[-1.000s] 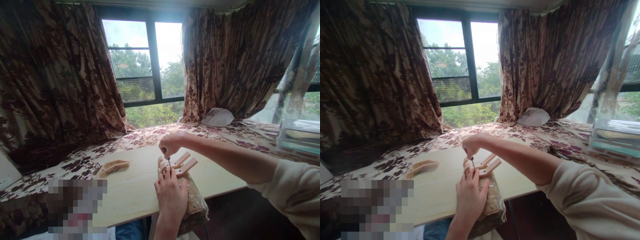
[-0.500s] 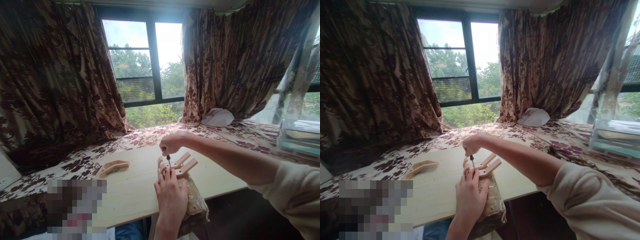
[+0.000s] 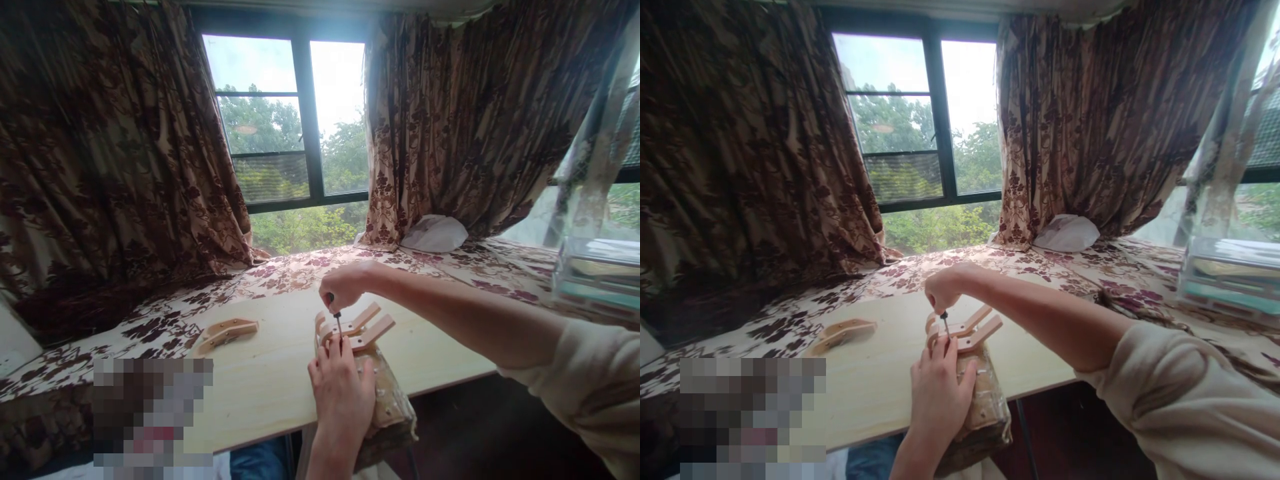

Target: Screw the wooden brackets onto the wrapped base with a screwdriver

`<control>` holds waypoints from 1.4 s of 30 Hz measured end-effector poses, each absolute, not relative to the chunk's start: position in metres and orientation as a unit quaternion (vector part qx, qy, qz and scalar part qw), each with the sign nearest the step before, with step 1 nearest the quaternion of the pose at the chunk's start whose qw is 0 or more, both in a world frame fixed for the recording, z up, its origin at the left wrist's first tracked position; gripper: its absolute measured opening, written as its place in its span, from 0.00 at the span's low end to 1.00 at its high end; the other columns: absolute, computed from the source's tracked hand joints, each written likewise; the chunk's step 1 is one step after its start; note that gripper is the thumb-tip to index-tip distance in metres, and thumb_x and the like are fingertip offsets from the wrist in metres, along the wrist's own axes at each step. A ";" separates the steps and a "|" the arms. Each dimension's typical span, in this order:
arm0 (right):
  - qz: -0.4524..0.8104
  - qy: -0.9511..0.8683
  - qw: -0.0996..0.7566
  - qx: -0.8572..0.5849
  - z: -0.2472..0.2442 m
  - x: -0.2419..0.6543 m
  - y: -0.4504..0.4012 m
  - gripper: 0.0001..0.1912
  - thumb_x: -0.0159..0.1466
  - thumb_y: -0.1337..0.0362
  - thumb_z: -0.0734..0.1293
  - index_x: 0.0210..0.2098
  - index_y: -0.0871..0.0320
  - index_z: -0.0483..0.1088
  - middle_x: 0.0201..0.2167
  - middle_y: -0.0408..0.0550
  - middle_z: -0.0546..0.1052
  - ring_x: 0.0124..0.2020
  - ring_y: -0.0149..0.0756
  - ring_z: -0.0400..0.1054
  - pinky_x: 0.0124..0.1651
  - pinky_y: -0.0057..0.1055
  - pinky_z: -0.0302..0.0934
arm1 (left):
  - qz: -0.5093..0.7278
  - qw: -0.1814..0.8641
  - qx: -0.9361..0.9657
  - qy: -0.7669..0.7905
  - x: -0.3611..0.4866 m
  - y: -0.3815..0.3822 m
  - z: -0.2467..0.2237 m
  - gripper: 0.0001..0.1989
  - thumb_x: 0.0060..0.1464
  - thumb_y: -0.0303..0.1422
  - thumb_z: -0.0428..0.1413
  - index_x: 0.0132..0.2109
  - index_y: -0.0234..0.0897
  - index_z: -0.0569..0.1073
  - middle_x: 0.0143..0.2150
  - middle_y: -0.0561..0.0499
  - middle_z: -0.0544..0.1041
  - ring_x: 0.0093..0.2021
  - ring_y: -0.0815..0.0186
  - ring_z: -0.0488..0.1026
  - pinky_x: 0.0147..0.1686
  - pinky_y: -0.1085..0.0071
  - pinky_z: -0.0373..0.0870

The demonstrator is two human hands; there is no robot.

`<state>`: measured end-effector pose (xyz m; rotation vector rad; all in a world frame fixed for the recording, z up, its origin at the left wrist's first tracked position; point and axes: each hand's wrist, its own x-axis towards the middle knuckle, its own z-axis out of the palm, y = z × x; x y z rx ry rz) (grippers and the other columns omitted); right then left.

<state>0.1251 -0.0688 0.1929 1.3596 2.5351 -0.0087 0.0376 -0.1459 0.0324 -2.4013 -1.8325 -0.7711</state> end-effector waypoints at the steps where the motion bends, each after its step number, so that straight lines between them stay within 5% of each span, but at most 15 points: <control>1: 0.001 0.872 0.127 0.474 0.191 0.126 -0.069 0.16 0.57 0.62 0.66 0.43 0.61 0.76 0.38 0.50 0.78 0.35 0.35 0.68 0.29 0.27 0.54 | -0.247 0.013 -0.770 -0.588 0.038 -0.146 0.033 0.21 0.57 0.38 0.50 0.55 0.38 0.68 0.59 0.46 0.67 0.54 0.55 0.63 0.51 0.59 0.58; 25: -0.011 0.869 0.119 0.480 0.194 0.128 -0.067 0.17 0.57 0.58 0.67 0.42 0.61 0.75 0.39 0.52 0.77 0.35 0.36 0.68 0.30 0.28 0.55 | -0.254 0.011 -0.768 -0.587 0.037 -0.146 0.032 0.21 0.56 0.37 0.50 0.55 0.38 0.68 0.59 0.46 0.67 0.54 0.55 0.63 0.51 0.58 0.57; 30: -0.030 0.872 0.124 0.472 0.194 0.128 -0.067 0.13 0.58 0.64 0.66 0.42 0.60 0.74 0.36 0.48 0.77 0.34 0.33 0.68 0.33 0.27 0.58 | -0.255 0.010 -0.770 -0.585 0.037 -0.145 0.031 0.21 0.56 0.38 0.50 0.55 0.37 0.68 0.59 0.46 0.67 0.54 0.55 0.63 0.51 0.59 0.57; 37: -0.042 0.857 0.137 0.495 0.189 0.128 -0.066 0.15 0.66 0.58 0.62 0.46 0.62 0.69 0.42 0.49 0.73 0.39 0.36 0.69 0.41 0.38 0.66 | -0.256 0.004 -0.769 -0.586 0.038 -0.145 0.032 0.22 0.56 0.37 0.50 0.57 0.36 0.67 0.59 0.46 0.67 0.54 0.55 0.63 0.51 0.59 0.58; 42: -0.065 0.866 0.121 0.480 0.195 0.128 -0.065 0.12 0.62 0.61 0.65 0.41 0.62 0.72 0.32 0.47 0.76 0.31 0.32 0.69 0.34 0.29 0.62 | -0.259 0.003 -0.769 -0.585 0.037 -0.145 0.032 0.21 0.56 0.37 0.51 0.56 0.36 0.68 0.59 0.46 0.67 0.54 0.55 0.63 0.52 0.57 0.58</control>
